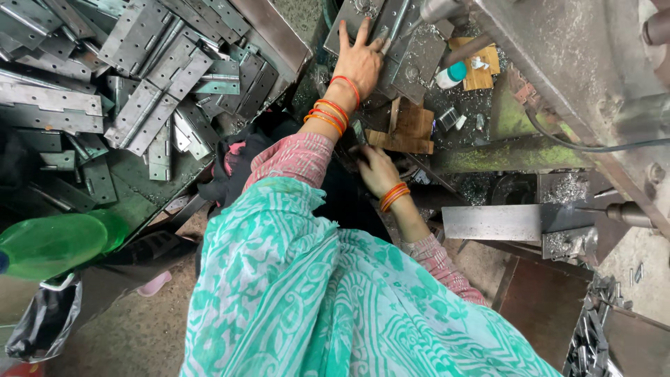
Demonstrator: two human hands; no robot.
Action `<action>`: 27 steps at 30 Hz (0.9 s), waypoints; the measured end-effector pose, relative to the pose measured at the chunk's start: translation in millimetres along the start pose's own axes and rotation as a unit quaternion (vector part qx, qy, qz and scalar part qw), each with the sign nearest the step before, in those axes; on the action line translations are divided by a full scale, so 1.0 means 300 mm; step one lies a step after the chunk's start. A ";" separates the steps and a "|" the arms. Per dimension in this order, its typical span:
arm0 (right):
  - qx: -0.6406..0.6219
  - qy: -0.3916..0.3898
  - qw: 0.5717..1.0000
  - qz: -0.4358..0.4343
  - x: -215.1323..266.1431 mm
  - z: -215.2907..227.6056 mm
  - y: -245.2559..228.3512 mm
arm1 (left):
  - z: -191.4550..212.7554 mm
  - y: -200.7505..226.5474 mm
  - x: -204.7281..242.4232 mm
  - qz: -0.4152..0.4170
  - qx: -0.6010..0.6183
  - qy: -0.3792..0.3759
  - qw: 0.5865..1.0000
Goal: The person repeatedly picks up metal plates from a pile, places them into a press machine, and operates the lever to process them. The person then removes the processed plates and returns them to the pile.
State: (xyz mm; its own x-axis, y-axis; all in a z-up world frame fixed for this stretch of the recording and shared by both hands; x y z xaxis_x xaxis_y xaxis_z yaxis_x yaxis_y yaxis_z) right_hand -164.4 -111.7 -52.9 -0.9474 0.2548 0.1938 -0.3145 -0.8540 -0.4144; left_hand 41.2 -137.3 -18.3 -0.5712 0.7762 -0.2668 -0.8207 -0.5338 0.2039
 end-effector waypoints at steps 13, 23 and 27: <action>-0.007 0.045 0.996 -0.083 0.062 -0.208 0.062 | 0.014 -0.005 -0.021 -0.022 -0.016 -0.017 0.999; -0.032 -0.012 0.999 0.015 0.007 0.038 -0.023 | -0.050 0.028 -0.006 0.023 -0.048 -0.064 0.997; 0.002 -0.011 1.000 -0.007 -0.028 0.032 -0.017 | -0.037 -0.016 -0.084 0.042 -0.031 -0.007 0.999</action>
Point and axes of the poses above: each hand's wrist, its own x-axis away from the middle knuckle, its own z-axis out of the back of the hand, y = z × x, the point moved 10 cm from there along -x, towards the middle knuckle, and after that the axes turned 3 degrees about -z, right-handed, at the moved point
